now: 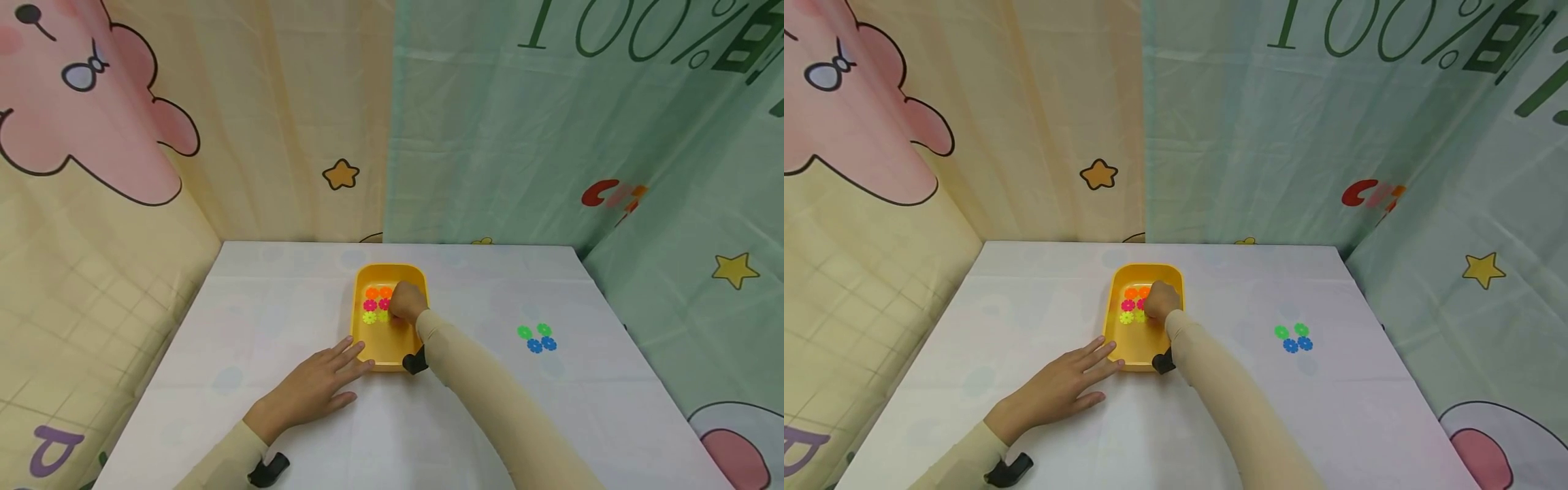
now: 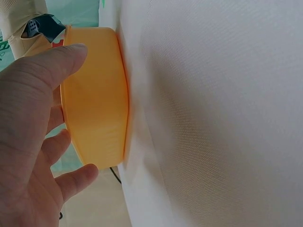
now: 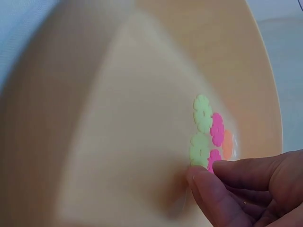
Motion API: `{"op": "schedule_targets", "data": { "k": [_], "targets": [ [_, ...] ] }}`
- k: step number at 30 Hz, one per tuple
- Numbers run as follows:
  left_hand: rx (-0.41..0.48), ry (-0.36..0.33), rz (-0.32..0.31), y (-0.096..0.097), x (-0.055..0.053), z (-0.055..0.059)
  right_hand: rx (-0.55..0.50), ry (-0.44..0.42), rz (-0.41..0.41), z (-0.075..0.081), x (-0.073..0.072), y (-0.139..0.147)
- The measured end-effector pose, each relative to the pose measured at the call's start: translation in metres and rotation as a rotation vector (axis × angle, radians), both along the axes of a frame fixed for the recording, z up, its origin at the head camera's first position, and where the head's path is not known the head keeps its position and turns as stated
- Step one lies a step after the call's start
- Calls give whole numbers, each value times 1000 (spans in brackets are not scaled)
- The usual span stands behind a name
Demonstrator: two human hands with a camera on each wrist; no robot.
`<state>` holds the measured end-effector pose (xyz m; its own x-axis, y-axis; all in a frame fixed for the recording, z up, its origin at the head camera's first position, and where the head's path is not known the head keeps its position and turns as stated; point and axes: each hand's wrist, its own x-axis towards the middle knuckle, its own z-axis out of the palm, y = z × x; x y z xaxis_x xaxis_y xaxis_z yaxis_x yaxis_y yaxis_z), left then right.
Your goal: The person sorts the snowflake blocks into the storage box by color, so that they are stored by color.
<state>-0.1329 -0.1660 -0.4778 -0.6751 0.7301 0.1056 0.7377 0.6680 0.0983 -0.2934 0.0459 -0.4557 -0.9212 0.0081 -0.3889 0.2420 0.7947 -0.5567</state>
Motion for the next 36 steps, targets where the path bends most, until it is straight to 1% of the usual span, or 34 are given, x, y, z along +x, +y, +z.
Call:
{"op": "schedule_targets", "data": {
  "k": [5,10,16,20,22,25,30,36],
  "targets": [
    [3,12,-7,0,0,0,-23,-1,-24,-1,0,1],
    [10,18,-14,1,-1,0,-75,-29,-41,5,0,4],
    [23,50,-24,-1,-1,-1,-244,-39,-53,18,5,14],
    [35,52,-27,-1,-2,-2,-362,-38,-34,24,7,24],
    [37,47,-28,-1,-2,-3,-416,-28,-18,27,8,32],
    [32,42,-27,0,-2,-3,-463,-22,-14,30,7,47],
    [31,45,-28,0,-1,-3,-479,-35,-77,34,5,80],
    [39,42,-25,1,-2,-5,-484,-22,-154,33,7,133]
  ]
}}
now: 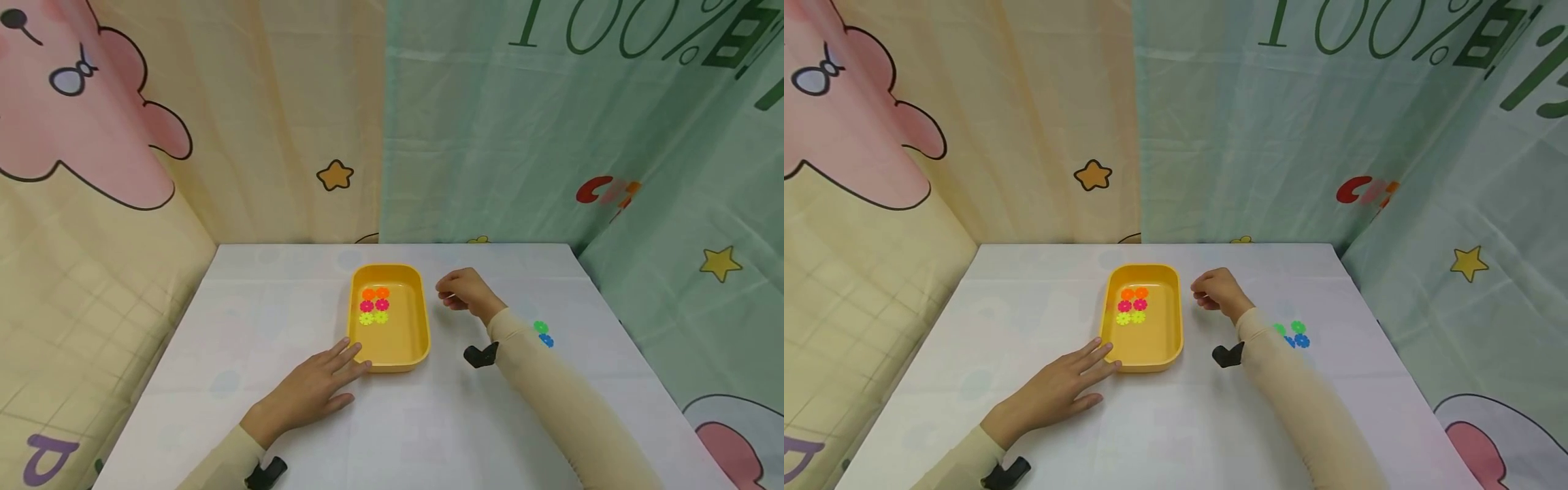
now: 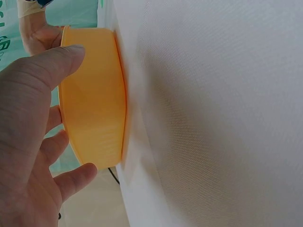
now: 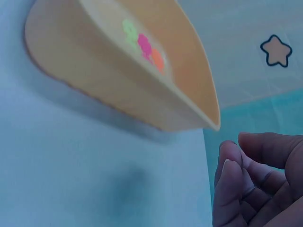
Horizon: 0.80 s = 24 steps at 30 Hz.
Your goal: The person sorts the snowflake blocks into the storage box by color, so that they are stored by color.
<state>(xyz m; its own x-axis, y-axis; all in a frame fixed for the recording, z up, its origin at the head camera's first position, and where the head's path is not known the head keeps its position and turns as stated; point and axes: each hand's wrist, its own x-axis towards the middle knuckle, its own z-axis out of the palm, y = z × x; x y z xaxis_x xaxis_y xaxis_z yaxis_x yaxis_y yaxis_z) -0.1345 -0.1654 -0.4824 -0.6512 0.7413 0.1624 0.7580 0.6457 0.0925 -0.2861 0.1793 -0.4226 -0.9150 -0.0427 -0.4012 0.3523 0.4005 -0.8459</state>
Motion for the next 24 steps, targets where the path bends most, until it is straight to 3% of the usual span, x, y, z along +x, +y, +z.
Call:
{"op": "schedule_targets", "data": {
  "k": [8,17,24],
  "targets": [
    [11,26,-11,-1,0,-1,38,18,-55,-20,15,75],
    [30,47,-21,0,1,-5,97,45,-185,-36,33,144],
    [8,36,-3,-1,2,-4,221,-8,-280,-49,37,182]
  ]
}}
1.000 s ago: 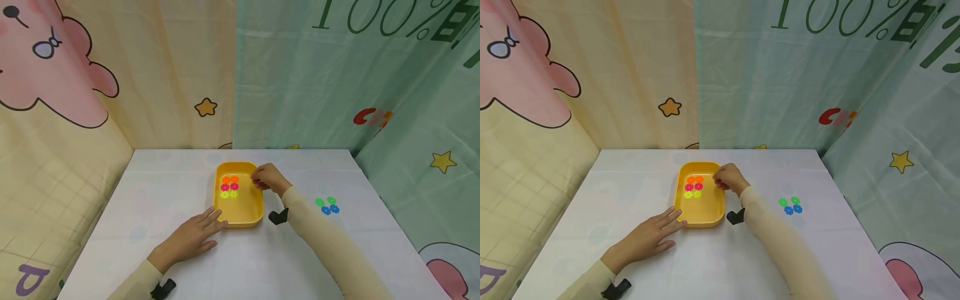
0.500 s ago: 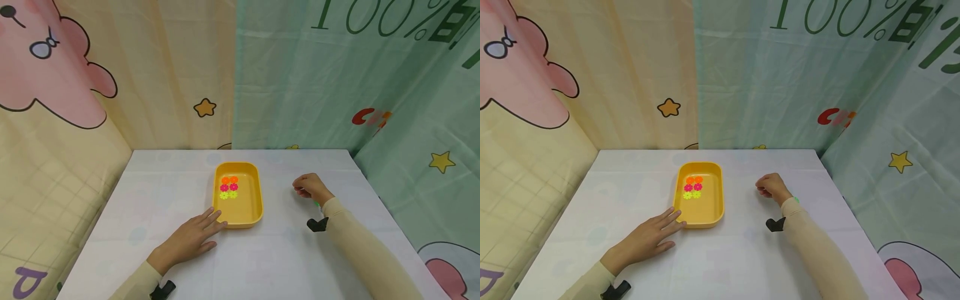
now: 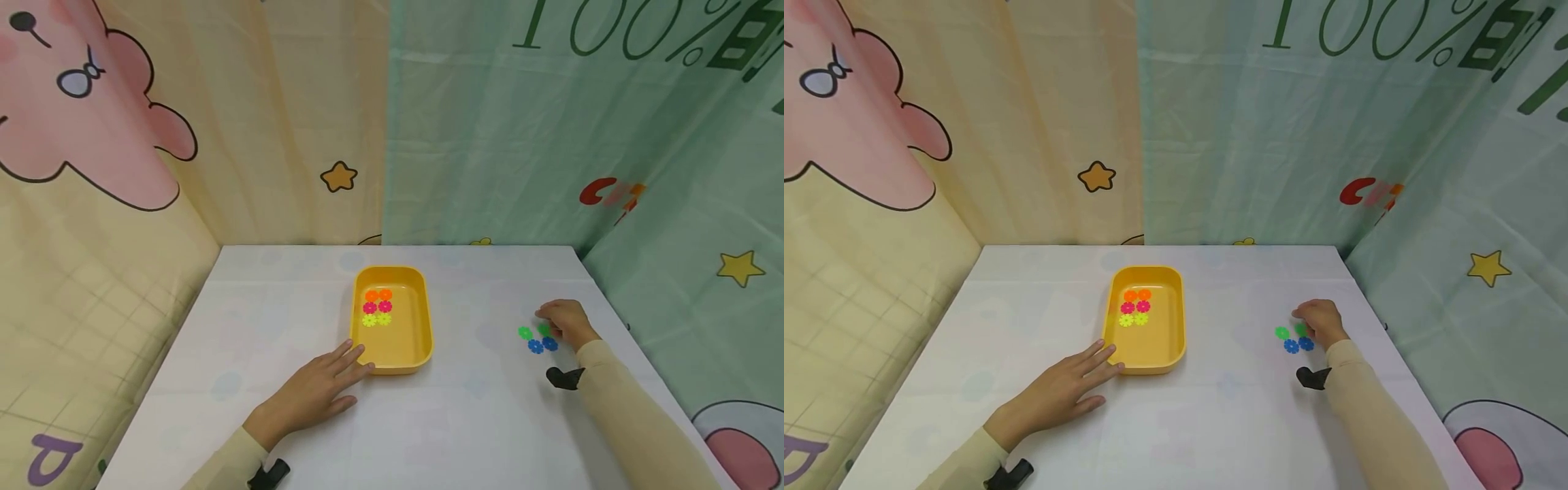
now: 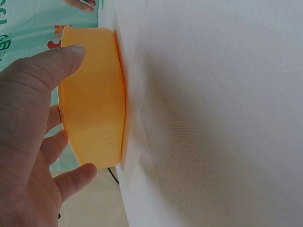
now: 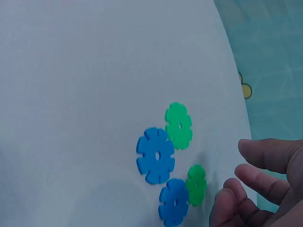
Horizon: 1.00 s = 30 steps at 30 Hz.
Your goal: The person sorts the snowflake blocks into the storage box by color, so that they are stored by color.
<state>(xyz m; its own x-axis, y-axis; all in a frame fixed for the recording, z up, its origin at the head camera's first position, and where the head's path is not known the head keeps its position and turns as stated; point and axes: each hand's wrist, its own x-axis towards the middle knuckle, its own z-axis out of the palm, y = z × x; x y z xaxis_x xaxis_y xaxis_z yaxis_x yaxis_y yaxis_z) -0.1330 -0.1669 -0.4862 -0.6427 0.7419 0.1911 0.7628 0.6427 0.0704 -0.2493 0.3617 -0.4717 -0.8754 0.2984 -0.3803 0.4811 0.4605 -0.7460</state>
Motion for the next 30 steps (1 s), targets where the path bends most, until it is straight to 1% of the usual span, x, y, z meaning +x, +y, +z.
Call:
{"op": "schedule_targets", "data": {
  "k": [3,7,12,15,19,22,25,30],
  "targets": [
    [1,0,-1,0,0,1,42,-30,9,-5,3,12],
    [1,-6,-2,0,0,2,54,-55,10,-9,7,19],
    [-11,-22,6,1,0,5,43,-60,-8,-10,10,16],
    [-15,-26,6,1,0,5,43,-63,6,-12,9,14],
    [-9,-26,4,1,0,3,93,-50,65,-12,7,11],
    [0,-18,1,1,0,3,145,-33,93,-10,8,7],
    [7,-6,-2,1,-1,1,180,-31,91,-8,10,4],
    [10,6,-6,1,-1,0,205,-37,78,-8,12,1]
  ]
}}
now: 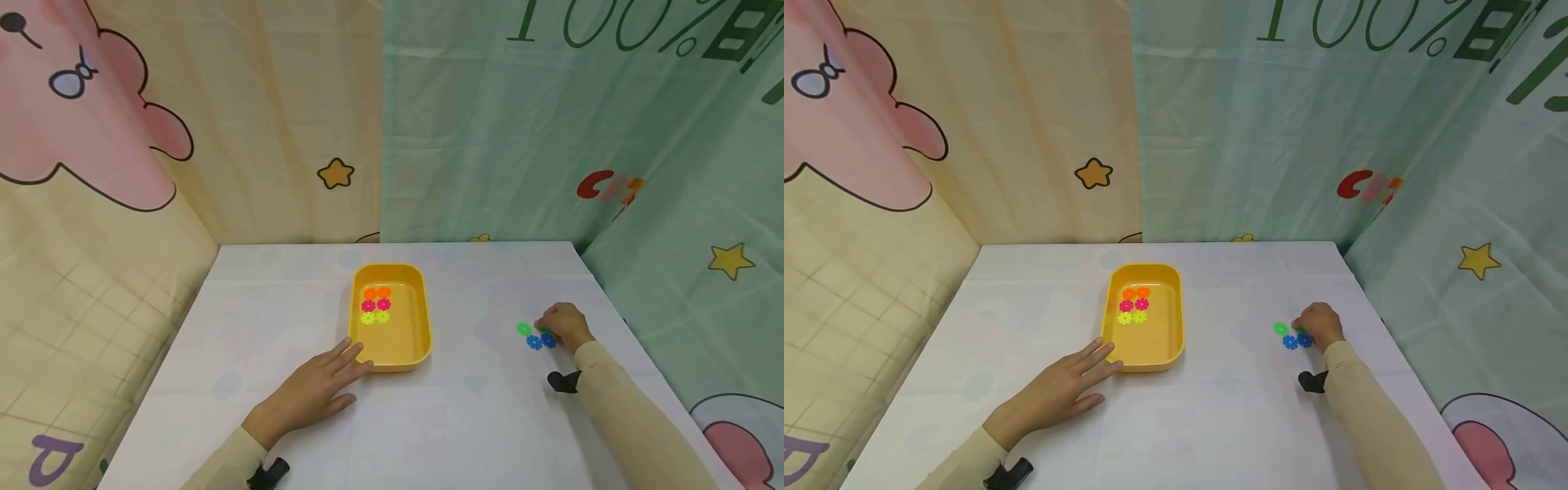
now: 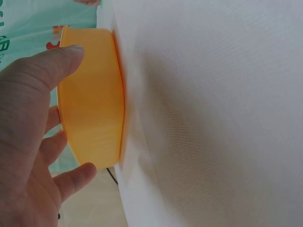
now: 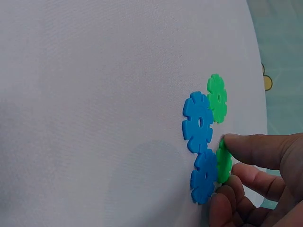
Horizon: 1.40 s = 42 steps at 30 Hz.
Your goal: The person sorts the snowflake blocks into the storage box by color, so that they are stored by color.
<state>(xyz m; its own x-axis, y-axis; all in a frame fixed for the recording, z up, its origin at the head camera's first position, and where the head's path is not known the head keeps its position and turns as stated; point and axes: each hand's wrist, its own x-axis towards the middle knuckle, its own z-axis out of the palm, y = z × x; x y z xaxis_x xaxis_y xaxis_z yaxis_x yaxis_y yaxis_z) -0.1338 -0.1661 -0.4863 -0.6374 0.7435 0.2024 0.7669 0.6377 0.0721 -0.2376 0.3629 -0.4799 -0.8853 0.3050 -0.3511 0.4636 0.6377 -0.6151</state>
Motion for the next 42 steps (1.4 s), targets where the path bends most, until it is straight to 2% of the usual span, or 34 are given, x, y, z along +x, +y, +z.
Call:
{"op": "schedule_targets", "data": {
  "k": [8,12,17,24,31,42],
  "targets": [
    [14,6,-8,0,0,-2,-7,8,25,-2,3,4],
    [10,4,-4,-1,0,-2,-91,23,29,-4,4,9],
    [4,0,6,-1,1,-1,-211,18,-17,-7,1,13],
    [-9,-11,9,-1,1,0,-361,0,-81,2,0,9],
    [-17,-2,9,0,1,0,-503,33,-52,11,-3,1],
    [-14,11,8,1,1,-1,-612,79,-47,23,-12,-20]
  ]
}}
